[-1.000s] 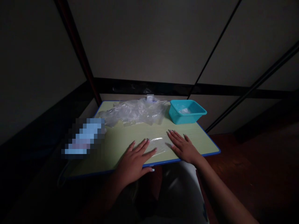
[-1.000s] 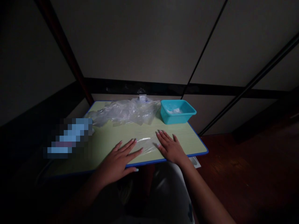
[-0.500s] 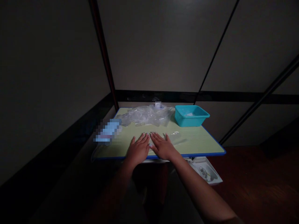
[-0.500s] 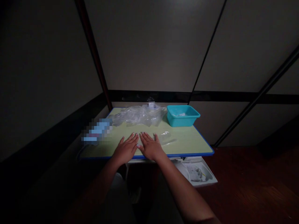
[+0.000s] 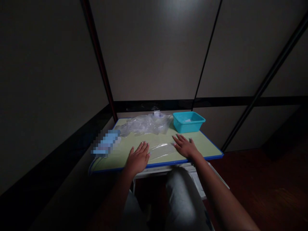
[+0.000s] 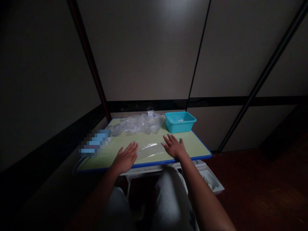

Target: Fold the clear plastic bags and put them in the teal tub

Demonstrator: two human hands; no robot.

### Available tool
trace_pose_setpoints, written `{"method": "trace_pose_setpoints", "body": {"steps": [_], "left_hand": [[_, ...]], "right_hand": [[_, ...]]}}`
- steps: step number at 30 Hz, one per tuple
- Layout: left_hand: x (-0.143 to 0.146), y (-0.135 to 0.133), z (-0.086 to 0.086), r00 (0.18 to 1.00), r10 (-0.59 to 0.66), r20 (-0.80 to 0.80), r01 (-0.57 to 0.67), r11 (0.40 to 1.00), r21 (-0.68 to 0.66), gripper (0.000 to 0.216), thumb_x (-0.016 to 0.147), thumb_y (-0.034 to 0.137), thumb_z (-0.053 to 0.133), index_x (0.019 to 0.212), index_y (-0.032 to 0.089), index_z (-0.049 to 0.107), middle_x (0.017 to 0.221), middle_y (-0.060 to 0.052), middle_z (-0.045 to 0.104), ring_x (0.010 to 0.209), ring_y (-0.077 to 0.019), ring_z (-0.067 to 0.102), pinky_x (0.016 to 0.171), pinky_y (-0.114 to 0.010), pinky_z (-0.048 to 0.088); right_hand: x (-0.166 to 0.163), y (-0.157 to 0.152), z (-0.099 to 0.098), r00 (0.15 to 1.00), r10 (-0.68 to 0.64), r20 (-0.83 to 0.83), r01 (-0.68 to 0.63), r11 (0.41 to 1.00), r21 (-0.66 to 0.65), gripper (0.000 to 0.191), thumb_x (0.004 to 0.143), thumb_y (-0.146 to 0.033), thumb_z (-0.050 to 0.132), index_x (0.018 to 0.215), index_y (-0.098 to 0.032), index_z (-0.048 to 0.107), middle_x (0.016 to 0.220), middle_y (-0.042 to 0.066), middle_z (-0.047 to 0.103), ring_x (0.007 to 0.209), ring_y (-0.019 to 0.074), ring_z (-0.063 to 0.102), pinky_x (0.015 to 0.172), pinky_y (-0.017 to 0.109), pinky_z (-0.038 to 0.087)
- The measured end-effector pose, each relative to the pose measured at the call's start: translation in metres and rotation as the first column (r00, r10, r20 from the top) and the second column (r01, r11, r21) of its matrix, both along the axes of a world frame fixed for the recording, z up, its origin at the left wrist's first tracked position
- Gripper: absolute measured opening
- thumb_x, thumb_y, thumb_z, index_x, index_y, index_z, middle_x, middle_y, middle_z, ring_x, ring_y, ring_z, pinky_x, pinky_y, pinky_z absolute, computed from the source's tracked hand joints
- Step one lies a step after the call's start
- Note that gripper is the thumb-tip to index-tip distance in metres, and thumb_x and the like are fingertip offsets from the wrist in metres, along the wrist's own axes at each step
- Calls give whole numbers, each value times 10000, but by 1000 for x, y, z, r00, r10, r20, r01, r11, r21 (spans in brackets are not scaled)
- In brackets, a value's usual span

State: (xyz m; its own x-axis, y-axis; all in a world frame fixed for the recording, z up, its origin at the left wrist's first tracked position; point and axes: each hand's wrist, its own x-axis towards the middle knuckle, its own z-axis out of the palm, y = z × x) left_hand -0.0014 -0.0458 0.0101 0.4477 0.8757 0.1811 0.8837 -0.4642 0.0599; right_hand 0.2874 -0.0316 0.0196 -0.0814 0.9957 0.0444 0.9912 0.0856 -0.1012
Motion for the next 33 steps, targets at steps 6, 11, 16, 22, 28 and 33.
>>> {"method": "trace_pose_setpoints", "body": {"steps": [6,11,16,22,28,33], "left_hand": [[1,0,0,1000,13,-16,-13,1000,13,509,935,321,278,1433,219,264,1494,-72,268,1389,-213,216,1057,-541,257],[0,1,-3,1000,10,-23,-9,999,38,502,925,302,309,1420,219,304,1479,-79,304,1381,-218,240,1049,-510,288],[-1,3,-5,1000,-4,-27,5,998,56,496,923,292,319,1410,204,328,1474,-84,314,1376,-222,253,1042,-491,308],[0,4,-7,999,-6,-50,10,998,67,492,931,312,307,1410,202,335,1478,-86,307,1376,-216,253,1064,-453,278],[-1,4,-7,998,8,-58,-8,1000,15,510,935,320,290,1430,198,288,1488,-75,285,1382,-212,239,1082,-458,242],[-1,4,-5,998,23,-65,-25,999,-25,512,940,327,269,1436,201,265,1496,-61,261,1385,-208,231,1078,-486,238]], "right_hand": [[-3,-3,-3,999,-29,14,29,999,36,578,931,-538,167,1458,-302,168,1537,50,150,1399,260,116,1041,613,107],[1,-5,-8,993,-114,-30,117,988,105,590,934,-511,185,1454,-235,223,1520,105,200,1394,274,139,1035,623,121],[-20,-12,-6,988,-122,-98,143,958,247,610,919,-466,289,1447,-162,248,1526,130,138,1400,275,109,1057,634,8],[-84,-32,2,848,484,-214,-460,874,155,635,912,-551,310,1462,-257,190,1501,49,248,1383,202,206,1114,528,-25],[-81,-28,4,879,399,-260,-387,917,98,621,932,-549,233,1459,-221,215,1487,79,270,1379,216,219,1108,534,-41],[-53,-21,6,927,304,-219,-303,952,38,601,940,-528,202,1464,-234,190,1502,62,222,1390,225,178,1097,562,13]]}}
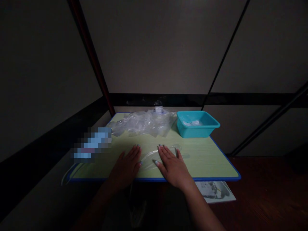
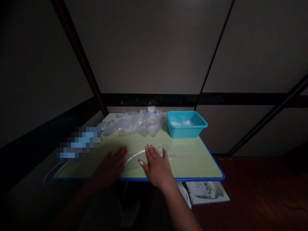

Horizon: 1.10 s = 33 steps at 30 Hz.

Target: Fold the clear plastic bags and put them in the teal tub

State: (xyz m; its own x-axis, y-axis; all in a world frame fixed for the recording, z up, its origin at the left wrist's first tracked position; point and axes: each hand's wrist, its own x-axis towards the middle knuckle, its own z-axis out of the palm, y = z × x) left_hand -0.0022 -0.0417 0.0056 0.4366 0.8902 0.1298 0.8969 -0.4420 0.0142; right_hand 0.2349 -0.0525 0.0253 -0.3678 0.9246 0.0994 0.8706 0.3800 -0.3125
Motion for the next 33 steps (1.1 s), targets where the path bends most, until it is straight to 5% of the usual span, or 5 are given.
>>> {"method": "trace_pose_setpoints", "body": {"steps": [8,13,20,33], "left_hand": [[2,-2,5,999,15,51,-13,999,-37,507,928,331,306,1417,198,303,1493,-71,287,1385,-219,228,1084,-484,226],[-3,5,3,941,113,320,-148,985,88,367,896,399,406,1152,176,547,1307,-100,503,1256,-246,397,1045,-425,325],[3,14,0,901,152,407,-228,962,147,346,655,387,726,867,179,549,1078,-92,542,1080,-293,443,937,-455,374],[1,9,4,861,28,508,-98,989,111,260,667,289,735,708,192,497,1098,-85,549,1103,-285,439,938,-445,363]], "right_hand": [[41,11,-8,973,-189,131,186,982,36,605,931,-518,235,1470,-260,142,1519,54,173,1397,235,143,1071,604,34],[36,6,-8,965,-222,139,203,970,136,640,918,-545,250,1473,-251,127,1532,62,87,1402,265,104,1044,646,-26],[-4,-11,-2,990,0,142,-16,994,112,682,915,-577,238,1476,-240,45,1525,61,123,1404,249,97,1067,593,-91],[-15,-11,-3,986,66,155,-81,993,88,702,911,-561,299,1469,-246,13,1515,79,193,1382,276,193,1072,605,-6]]}}
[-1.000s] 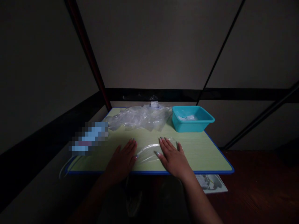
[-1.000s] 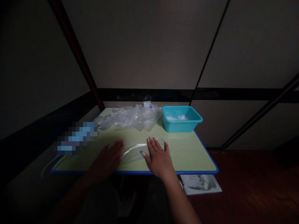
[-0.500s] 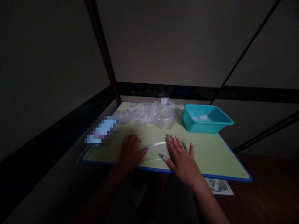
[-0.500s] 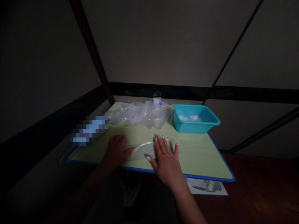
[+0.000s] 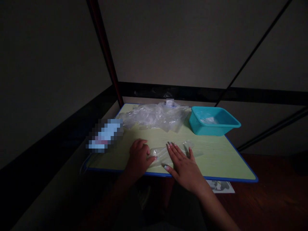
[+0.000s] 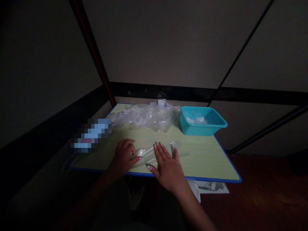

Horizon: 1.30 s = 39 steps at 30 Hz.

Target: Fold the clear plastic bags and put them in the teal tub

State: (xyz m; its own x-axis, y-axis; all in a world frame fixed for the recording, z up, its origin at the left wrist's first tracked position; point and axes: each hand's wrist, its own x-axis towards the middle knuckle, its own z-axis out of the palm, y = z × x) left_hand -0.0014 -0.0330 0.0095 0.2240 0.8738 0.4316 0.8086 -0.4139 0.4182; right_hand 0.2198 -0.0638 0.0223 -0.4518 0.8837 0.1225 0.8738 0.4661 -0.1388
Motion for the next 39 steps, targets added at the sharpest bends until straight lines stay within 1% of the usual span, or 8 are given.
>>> {"method": "trace_pose_setpoints", "body": {"steps": [5,9,16,25,28,31,34,39], "left_hand": [[4,-2,8,999,28,-22,-28,1000,4,218,684,260,715,757,187,523,1081,-93,578,1077,-285,474,939,-450,371],[13,-10,17,996,78,-47,-73,993,87,326,774,280,638,1064,164,546,1268,-147,504,1240,-329,375,1035,-537,245],[31,-18,30,870,-466,-164,467,883,-32,313,848,360,572,1141,249,577,1273,-47,536,1223,-243,418,1068,-454,245],[41,-14,32,823,-525,-220,526,849,-56,329,837,392,594,1136,255,579,1158,-45,573,1108,-235,470,974,-408,328],[34,-15,32,891,-411,-190,414,910,-27,285,841,378,586,1088,237,587,1106,-52,576,1065,-237,477,930,-392,360],[19,-12,30,983,-92,-158,93,996,1,173,854,335,554,938,188,589,962,-74,575,956,-242,499,833,-374,401],[3,-5,25,967,169,-189,-168,986,21,199,820,364,586,845,169,557,882,-90,548,883,-261,498,761,-375,413],[-3,0,19,960,185,-208,-194,981,-22,316,708,406,702,849,173,543,892,-77,542,894,-261,491,764,-367,415]], "right_hand": [[17,2,5,997,-34,-65,34,999,-5,649,919,-510,325,1475,-274,89,1505,74,257,1372,265,223,1072,597,49],[54,24,8,952,-275,-136,290,951,108,500,904,-430,398,1335,-178,427,1353,142,469,1250,284,391,1011,501,285],[73,54,2,872,-486,-64,488,851,192,353,885,-458,453,1052,-167,564,1011,130,584,954,275,496,763,378,390],[64,46,-2,882,-470,-37,464,852,243,350,865,-468,488,1062,-184,545,1034,115,566,971,282,475,758,390,355],[60,39,1,895,-437,-86,444,855,268,389,876,-454,466,1145,-179,524,1144,136,557,1049,295,469,840,444,347],[45,25,3,950,-299,-92,313,911,270,494,894,-465,414,1301,-184,429,1368,153,436,1238,310,369,990,548,223],[25,10,4,993,-117,-20,119,976,180,628,905,-506,357,1447,-220,219,1505,110,252,1371,290,191,1054,605,30],[7,6,3,998,-54,14,54,998,28,696,912,-568,259,1479,-212,67,1528,90,153,1399,266,118,1070,597,-31]]}}
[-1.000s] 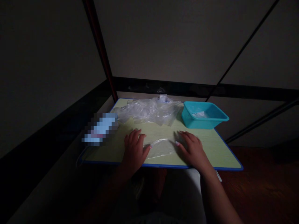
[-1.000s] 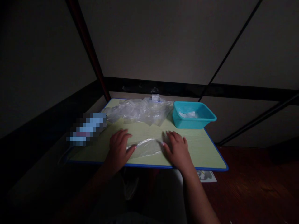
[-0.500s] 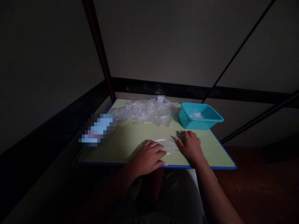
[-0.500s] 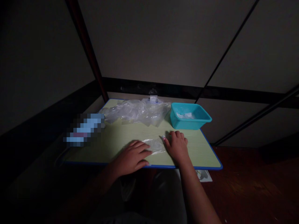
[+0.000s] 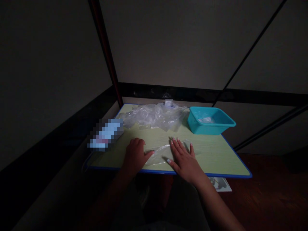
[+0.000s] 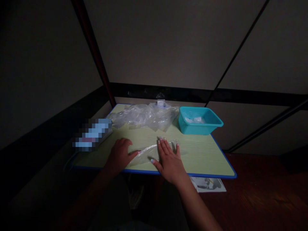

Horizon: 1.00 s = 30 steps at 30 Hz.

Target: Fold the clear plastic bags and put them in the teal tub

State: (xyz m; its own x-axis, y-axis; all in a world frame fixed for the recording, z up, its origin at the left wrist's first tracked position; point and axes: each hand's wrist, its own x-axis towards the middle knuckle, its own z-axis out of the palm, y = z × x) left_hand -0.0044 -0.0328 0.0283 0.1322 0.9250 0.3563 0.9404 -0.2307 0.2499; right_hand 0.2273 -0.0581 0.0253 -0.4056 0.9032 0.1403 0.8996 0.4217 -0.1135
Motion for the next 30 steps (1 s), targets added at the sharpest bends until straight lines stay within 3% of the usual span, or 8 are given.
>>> {"method": "trace_pose_setpoints", "body": {"steps": [9,14,16,21,24,30], "left_hand": [[11,4,1,991,-119,59,125,984,-125,259,676,319,723,663,188,500,802,-34,545,871,-225,495,735,-317,372],[11,4,8,953,-109,282,189,943,-274,164,744,242,622,746,197,465,677,27,521,672,-154,510,604,-253,342],[10,4,10,913,-63,403,213,916,-340,172,757,233,591,885,207,479,629,54,512,602,-139,512,559,-236,329],[7,5,19,754,-9,656,352,849,-394,447,764,234,551,1190,226,415,550,86,535,512,-120,524,492,-205,330],[13,8,32,664,-2,748,420,829,-371,400,752,276,567,1133,198,474,506,87,524,459,-107,509,451,-186,328],[47,22,58,554,-109,825,560,782,-272,252,742,253,578,981,176,559,494,77,516,429,-90,509,428,-169,371]], "right_hand": [[0,2,-2,1000,3,-4,-3,999,-44,665,917,-587,223,1471,-246,84,1523,87,144,1393,243,163,1078,590,-3],[-1,1,2,1000,2,-10,-2,999,-51,648,913,-593,246,1466,-273,137,1520,93,160,1389,254,176,1079,586,21],[0,1,3,1000,2,-15,-3,999,-54,655,911,-596,245,1467,-265,137,1519,94,163,1389,252,174,1080,583,25],[1,2,-1,999,-3,-35,1,999,-52,704,910,-598,238,1474,-214,63,1521,92,149,1396,228,152,1089,571,8],[1,2,-3,999,0,-37,-2,998,-56,709,907,-601,238,1474,-201,94,1520,92,150,1395,239,154,1089,572,-6],[1,1,1,998,-12,-56,8,998,-70,721,898,-627,221,1463,-182,184,1517,94,158,1398,237,143,1093,561,-36]]}}
